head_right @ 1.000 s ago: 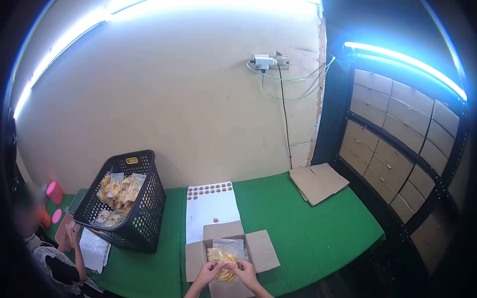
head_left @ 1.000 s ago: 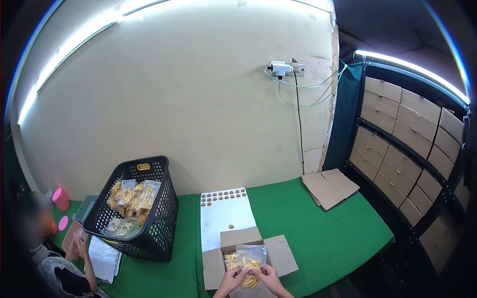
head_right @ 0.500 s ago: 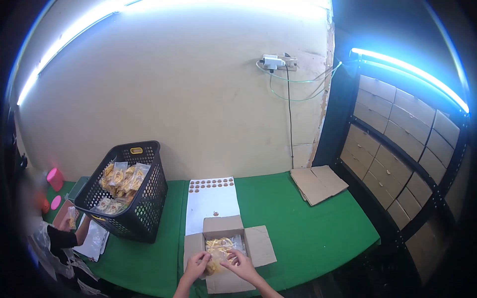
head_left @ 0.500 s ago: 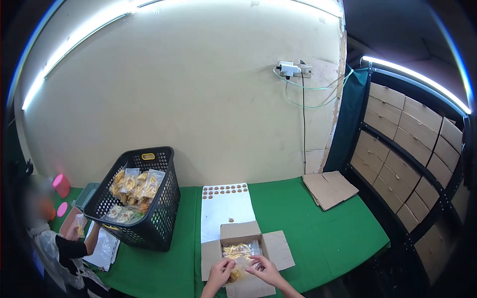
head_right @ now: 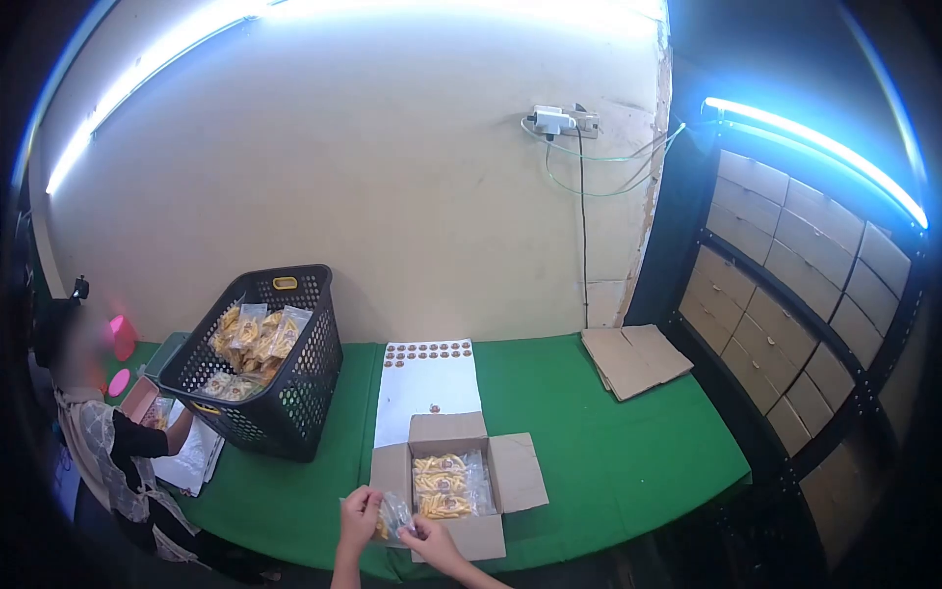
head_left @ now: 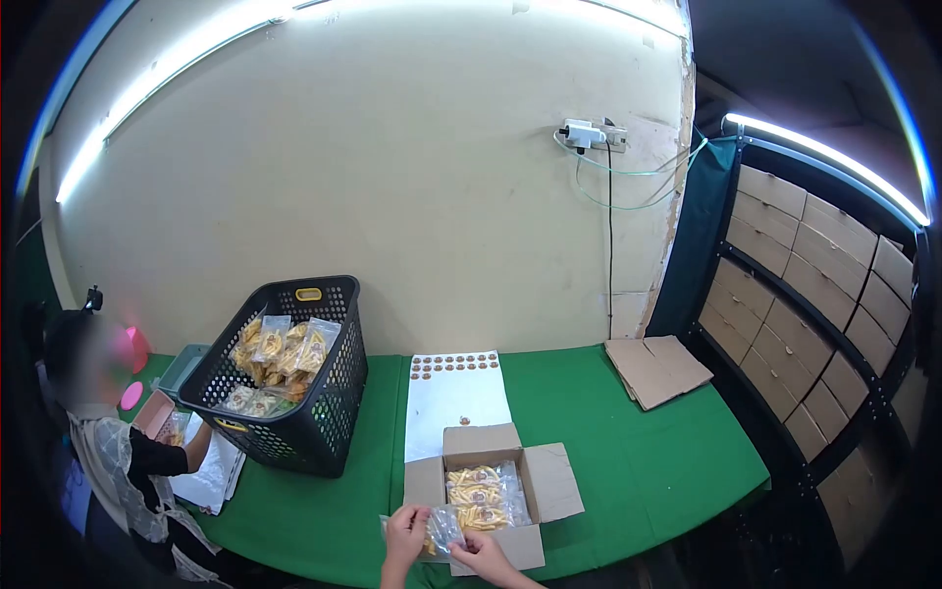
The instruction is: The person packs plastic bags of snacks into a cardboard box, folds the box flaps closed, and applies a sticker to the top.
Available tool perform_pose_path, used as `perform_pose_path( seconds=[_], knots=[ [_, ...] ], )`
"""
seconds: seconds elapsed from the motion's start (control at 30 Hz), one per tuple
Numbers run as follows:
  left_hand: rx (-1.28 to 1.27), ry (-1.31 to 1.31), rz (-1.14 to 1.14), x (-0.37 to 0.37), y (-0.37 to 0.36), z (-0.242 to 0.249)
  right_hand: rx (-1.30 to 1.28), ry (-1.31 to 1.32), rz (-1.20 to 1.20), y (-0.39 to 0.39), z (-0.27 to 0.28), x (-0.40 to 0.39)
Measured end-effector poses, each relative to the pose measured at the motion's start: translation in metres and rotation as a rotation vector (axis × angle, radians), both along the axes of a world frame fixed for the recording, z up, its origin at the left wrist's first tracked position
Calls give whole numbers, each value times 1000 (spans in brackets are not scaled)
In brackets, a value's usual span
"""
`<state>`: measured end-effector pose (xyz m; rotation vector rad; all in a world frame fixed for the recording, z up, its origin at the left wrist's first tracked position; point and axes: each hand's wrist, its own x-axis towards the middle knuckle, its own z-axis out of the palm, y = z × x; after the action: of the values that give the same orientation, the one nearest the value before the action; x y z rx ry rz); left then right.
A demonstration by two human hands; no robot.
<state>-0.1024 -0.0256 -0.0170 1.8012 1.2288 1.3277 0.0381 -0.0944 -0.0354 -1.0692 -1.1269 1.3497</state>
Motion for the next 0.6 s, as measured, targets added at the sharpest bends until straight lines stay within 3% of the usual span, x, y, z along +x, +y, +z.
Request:
perform_pose_path(
  seconds=[0.23,0.37,0.47,0.5,0.6],
  knots=[
    [-17,-61,138,-19,-13,5,10,-36,69,-17,-13,-14],
    [-79,-55,55,-21,-22,17,13,45,42,-25,3,-9],
    [98,13,37,-15,-27,16,-3,47,-1,-27,22,7],
    [22,55,-32,-18,-31,16,-4,44,-19,-26,23,13],
    [173,105,-161,-6,-46,20,-4,41,-104,-21,27,20]
  ],
)
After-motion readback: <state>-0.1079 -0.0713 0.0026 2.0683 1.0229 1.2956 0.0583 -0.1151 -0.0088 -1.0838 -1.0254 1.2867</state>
